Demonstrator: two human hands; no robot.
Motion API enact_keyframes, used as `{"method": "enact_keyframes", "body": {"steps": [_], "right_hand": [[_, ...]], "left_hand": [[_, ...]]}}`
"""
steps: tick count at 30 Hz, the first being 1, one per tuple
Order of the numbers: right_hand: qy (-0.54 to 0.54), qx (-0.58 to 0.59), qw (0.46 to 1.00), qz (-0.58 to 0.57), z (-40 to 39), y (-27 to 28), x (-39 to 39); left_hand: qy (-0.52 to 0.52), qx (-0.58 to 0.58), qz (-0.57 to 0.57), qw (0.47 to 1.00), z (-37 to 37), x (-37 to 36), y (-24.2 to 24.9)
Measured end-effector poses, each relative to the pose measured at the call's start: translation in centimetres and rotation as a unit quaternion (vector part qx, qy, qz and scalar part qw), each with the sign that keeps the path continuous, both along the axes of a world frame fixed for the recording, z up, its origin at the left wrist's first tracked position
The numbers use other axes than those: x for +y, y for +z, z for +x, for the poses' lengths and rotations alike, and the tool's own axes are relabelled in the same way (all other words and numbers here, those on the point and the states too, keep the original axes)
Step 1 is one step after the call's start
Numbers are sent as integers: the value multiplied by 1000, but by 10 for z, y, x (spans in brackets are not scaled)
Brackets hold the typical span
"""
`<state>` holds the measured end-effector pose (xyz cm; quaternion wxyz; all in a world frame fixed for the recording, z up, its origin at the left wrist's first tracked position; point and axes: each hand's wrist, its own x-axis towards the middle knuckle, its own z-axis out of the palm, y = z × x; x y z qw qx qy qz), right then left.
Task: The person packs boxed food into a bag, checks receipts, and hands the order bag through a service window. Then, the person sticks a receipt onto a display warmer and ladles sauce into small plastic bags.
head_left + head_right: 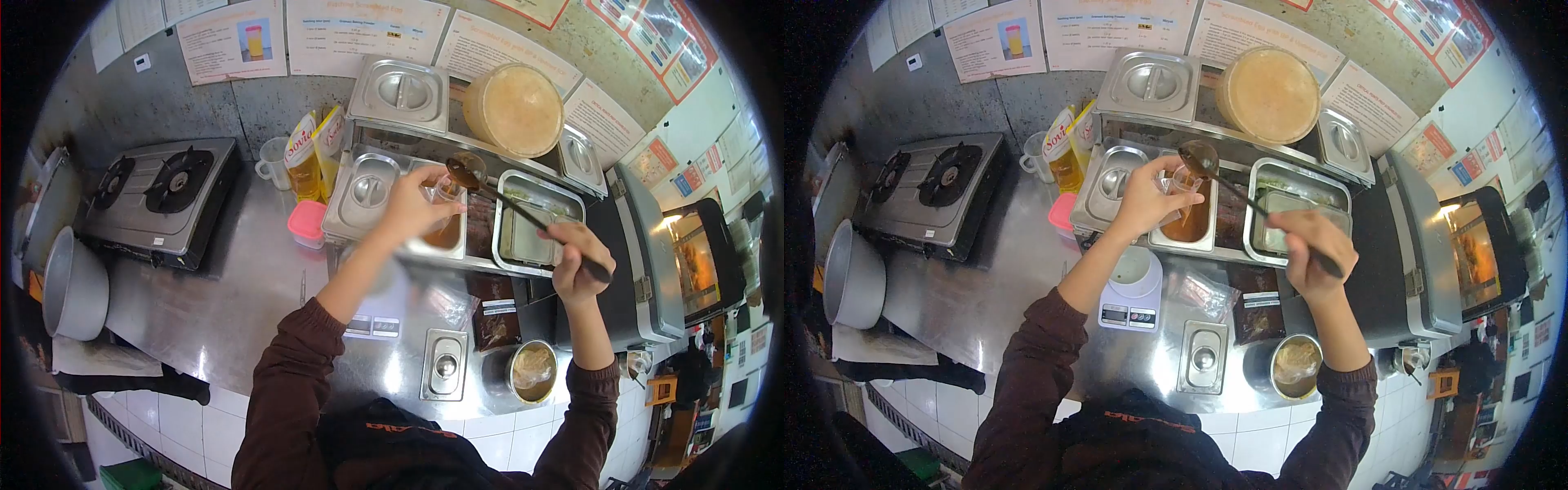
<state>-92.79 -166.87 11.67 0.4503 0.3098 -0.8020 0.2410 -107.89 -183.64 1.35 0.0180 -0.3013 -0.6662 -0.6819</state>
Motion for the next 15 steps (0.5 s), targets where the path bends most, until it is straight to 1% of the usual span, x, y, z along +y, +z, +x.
{"method": "enact_keyframes", "body": {"steps": [1,2,3,4,6,7,8,10,11,12,14,15], "right_hand": [[1,0,1000,0,-2,-8,2],[-42,-16,993,-111,-3,-16,4],[-84,-31,971,-221,-4,-20,5],[-83,-32,971,-221,-6,-20,6],[-79,-86,919,-376,-13,-17,9],[-88,-104,899,-416,-16,-15,11],[-88,-105,899,-416,-18,-14,13],[-41,-126,852,-506,-24,-11,16],[-42,-127,841,-524,-28,-13,19],[-41,-128,841,-524,-32,-14,19],[-39,-126,812,-569,-38,-17,18],[-38,-128,812,-569,-42,-22,19]], "left_hand": [[-3,5,12,1000,0,0,0],[-1,5,12,1000,0,-1,1],[1,13,9,1000,1,-2,1],[3,21,5,1000,1,-3,1],[4,15,-3,1000,-1,-4,0],[4,9,-10,1000,-2,-4,0],[5,8,-10,1000,-3,-4,-1],[14,1,-30,999,-4,-5,-2],[15,0,-30,999,-4,-5,-3],[16,0,-22,1000,-4,-6,-5],[19,-2,-14,1000,-5,-9,-8],[15,-3,-8,1000,-4,-12,-11]]}}
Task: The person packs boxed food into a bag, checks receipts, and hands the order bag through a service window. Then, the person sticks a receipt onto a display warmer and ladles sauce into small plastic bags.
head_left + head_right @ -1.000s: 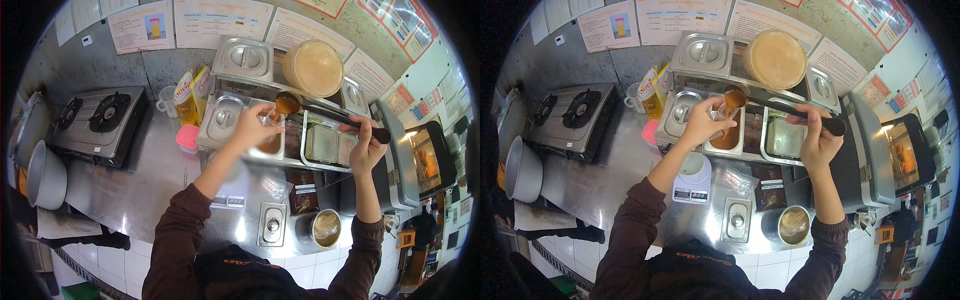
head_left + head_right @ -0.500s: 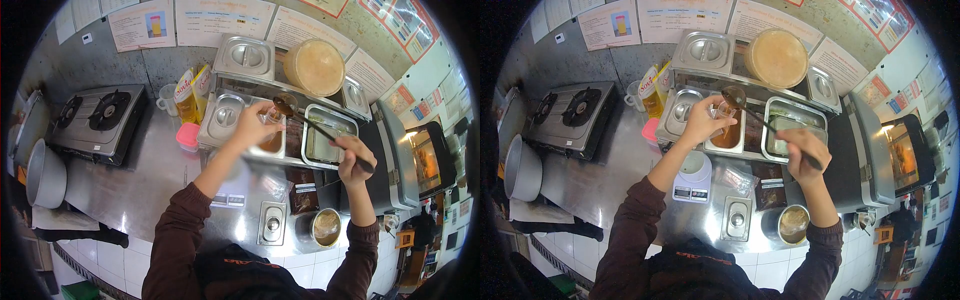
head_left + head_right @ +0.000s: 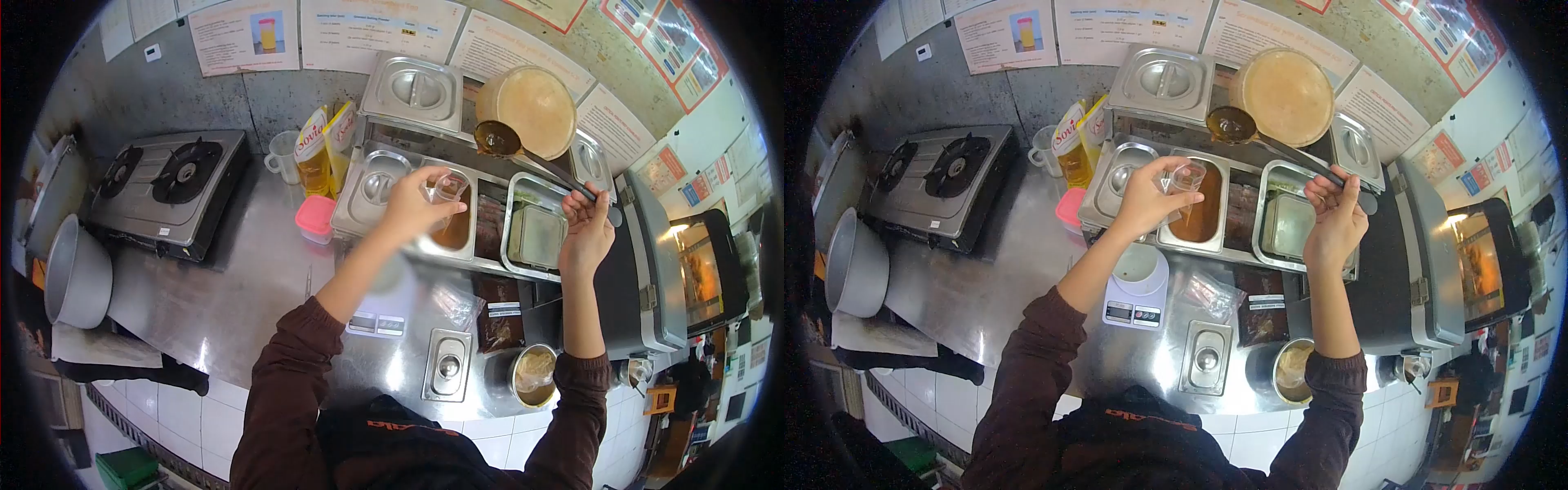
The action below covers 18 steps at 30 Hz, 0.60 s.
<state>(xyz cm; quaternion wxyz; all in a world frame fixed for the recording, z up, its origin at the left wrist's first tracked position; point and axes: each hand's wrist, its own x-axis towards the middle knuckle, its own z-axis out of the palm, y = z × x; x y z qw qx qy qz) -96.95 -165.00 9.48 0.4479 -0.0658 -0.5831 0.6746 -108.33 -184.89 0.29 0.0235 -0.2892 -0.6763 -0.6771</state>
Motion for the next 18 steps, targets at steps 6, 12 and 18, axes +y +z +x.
{"method": "enact_keyframes", "body": {"steps": [6,12,18], "right_hand": [[9,-108,959,261,-22,-77,-3],[9,-196,763,617,12,-57,-63],[221,-112,866,435,90,-77,-119]], "left_hand": [[-76,-66,91,991,26,-43,11],[-164,-204,71,963,73,-85,27],[-298,-130,-11,946,139,-100,37]]}}
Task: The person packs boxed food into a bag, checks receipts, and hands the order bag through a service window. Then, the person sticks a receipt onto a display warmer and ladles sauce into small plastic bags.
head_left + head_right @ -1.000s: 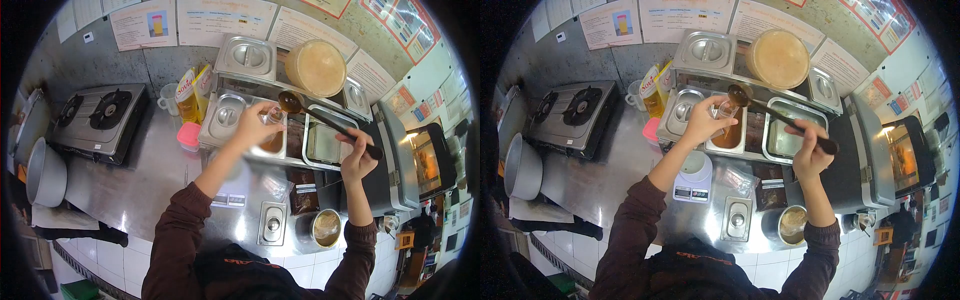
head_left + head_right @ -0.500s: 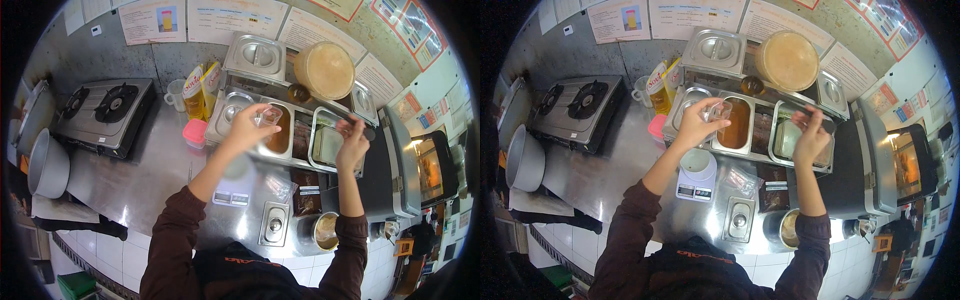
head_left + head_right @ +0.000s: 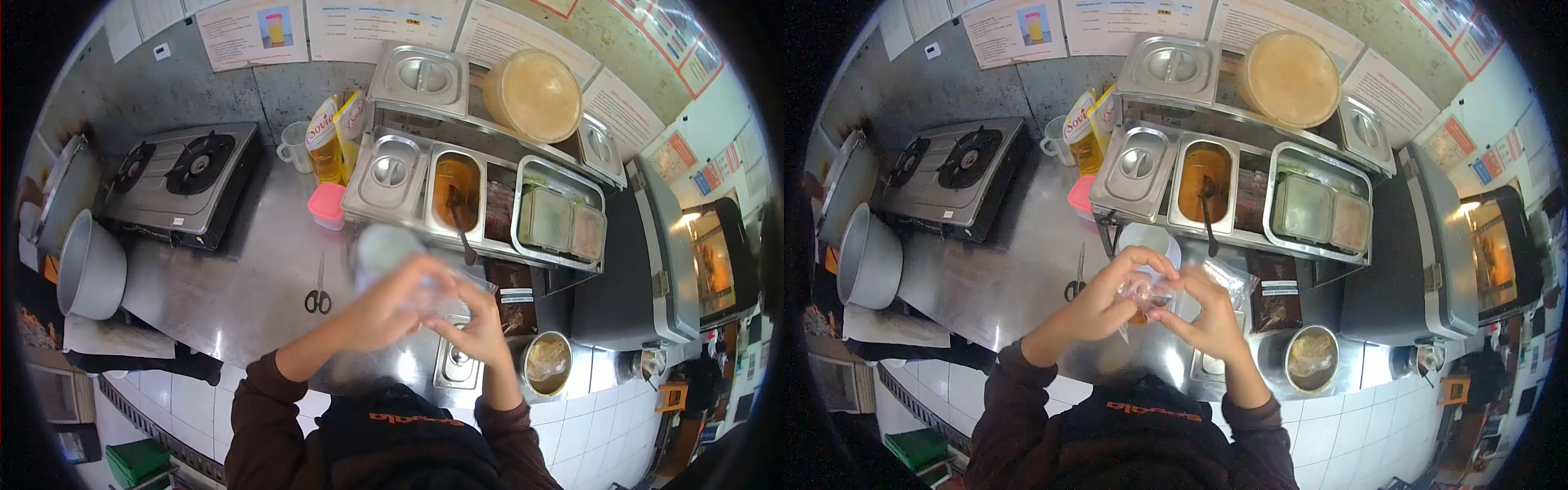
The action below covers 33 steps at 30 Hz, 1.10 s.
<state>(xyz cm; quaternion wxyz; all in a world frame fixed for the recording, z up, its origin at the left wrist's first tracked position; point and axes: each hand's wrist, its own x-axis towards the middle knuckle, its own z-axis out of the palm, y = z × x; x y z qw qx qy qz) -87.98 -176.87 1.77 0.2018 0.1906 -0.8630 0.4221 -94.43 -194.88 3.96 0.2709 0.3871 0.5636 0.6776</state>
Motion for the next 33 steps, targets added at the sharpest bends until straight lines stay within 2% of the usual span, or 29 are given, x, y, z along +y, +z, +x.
{"method": "enact_keyframes", "body": {"steps": [1,2,3,4,6,9,10,11,12,14,15,17,18,20,21,23,24,26,27,28,30,33], "right_hand": [[19,-94,990,-102,10,-10,0],[39,-185,961,-201,19,-17,-1],[36,-184,961,-202,27,-20,-2],[14,-188,947,-261,34,-22,-4],[-13,-189,915,-357,47,-30,-5],[-33,-188,903,-385,68,-45,-2],[-44,-186,913,-361,76,-46,-1],[-64,-182,921,-338,83,-47,-2],[-68,-154,921,-352,90,-51,-4],[-105,-106,944,-295,101,-56,-7],[-128,-67,950,-279,104,-55,-8],[-187,-15,948,-255,115,-53,-6],[-190,-22,948,-255,114,-56,-7],[-184,-23,948,-259,120,-57,-9],[-193,-15,950,-244,122,-57,-10],[-203,-8,952,-228,127,-56,-12],[-212,-10,953,-215,130,-57,-14],[-222,-13,954,-202,132,-57,-14],[-213,-6,957,-198,131,-58,-14],[-203,0,960,-196,130,-59,-15],[-189,-14,958,-213,128,-59,-22],[-180,-8,959,-218,124,-66,-30]], "left_hand": [[-4,1,-1,1000,9,4,-8],[103,13,51,993,17,11,-20],[209,24,104,972,23,16,-31],[204,25,103,973,25,12,-37],[115,-17,-81,990,26,-3,-47],[159,-54,-132,977,41,-5,-44],[158,-55,-124,978,45,-2,-43],[203,30,-82,975,50,0,-54],[201,3,-126,971,55,3,-44],[196,109,-125,966,60,3,-54],[180,33,-210,960,61,1,-62],[189,110,-48,975,59,10,-105],[157,115,-40,980,61,20,-92],[120,60,-213,968,80,15,-55],[116,64,-212,968,80,16,-61],[120,92,-108,983,80,19,-77],[116,93,-107,983,77,19,-83],[109,208,-39,971,75,21,-85],[108,209,-40,971,65,23,-90],[65,423,62,902,47,26,-97],[18,611,158,776,38,28,-102],[20,670,183,719,50,29,-107]]}}
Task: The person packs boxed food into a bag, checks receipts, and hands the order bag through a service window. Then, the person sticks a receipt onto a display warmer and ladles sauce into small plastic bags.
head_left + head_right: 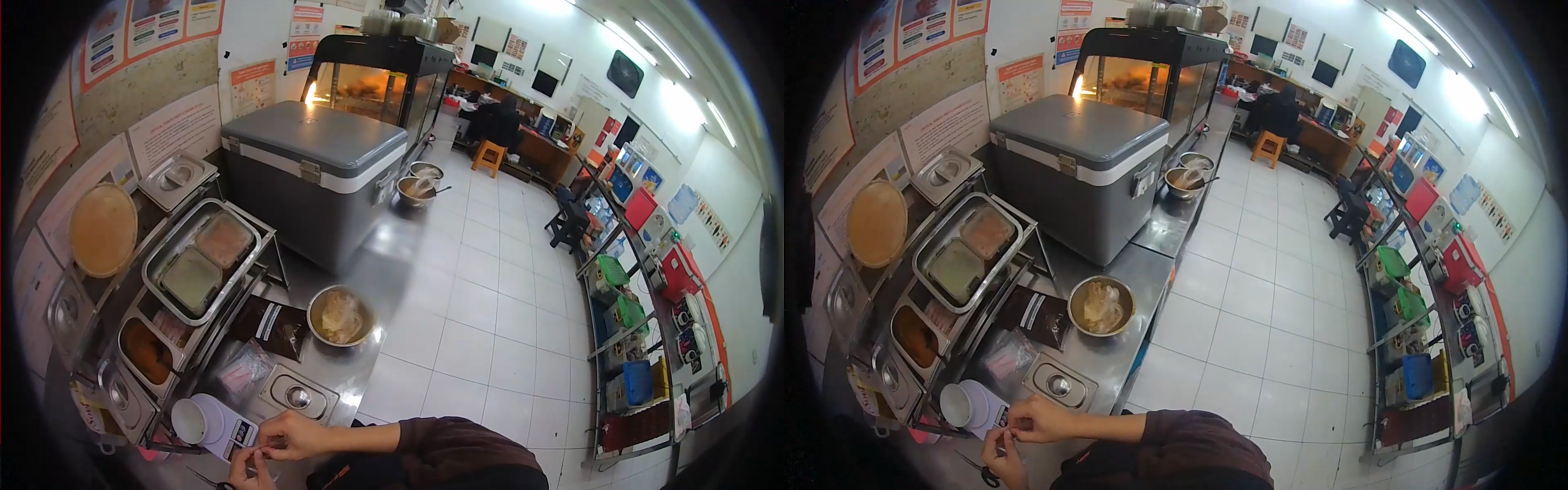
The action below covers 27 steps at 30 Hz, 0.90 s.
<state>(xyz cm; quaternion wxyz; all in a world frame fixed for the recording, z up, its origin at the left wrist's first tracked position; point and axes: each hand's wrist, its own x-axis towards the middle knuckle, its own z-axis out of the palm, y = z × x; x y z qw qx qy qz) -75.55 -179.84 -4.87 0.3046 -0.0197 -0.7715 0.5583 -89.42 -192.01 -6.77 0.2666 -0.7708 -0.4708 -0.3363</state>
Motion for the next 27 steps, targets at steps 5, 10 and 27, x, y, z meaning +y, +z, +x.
{"method": "enact_keyframes", "body": {"steps": [5,10,27], "right_hand": [[14,-1,1000,26,3,-11,2],[55,-98,994,-2,18,-23,7],[172,-240,926,-233,-45,-74,-24]], "left_hand": [[150,-605,-165,764,28,-27,-20],[265,-716,-270,587,25,-50,-14],[-19,-912,43,407,6,-38,-51]]}}
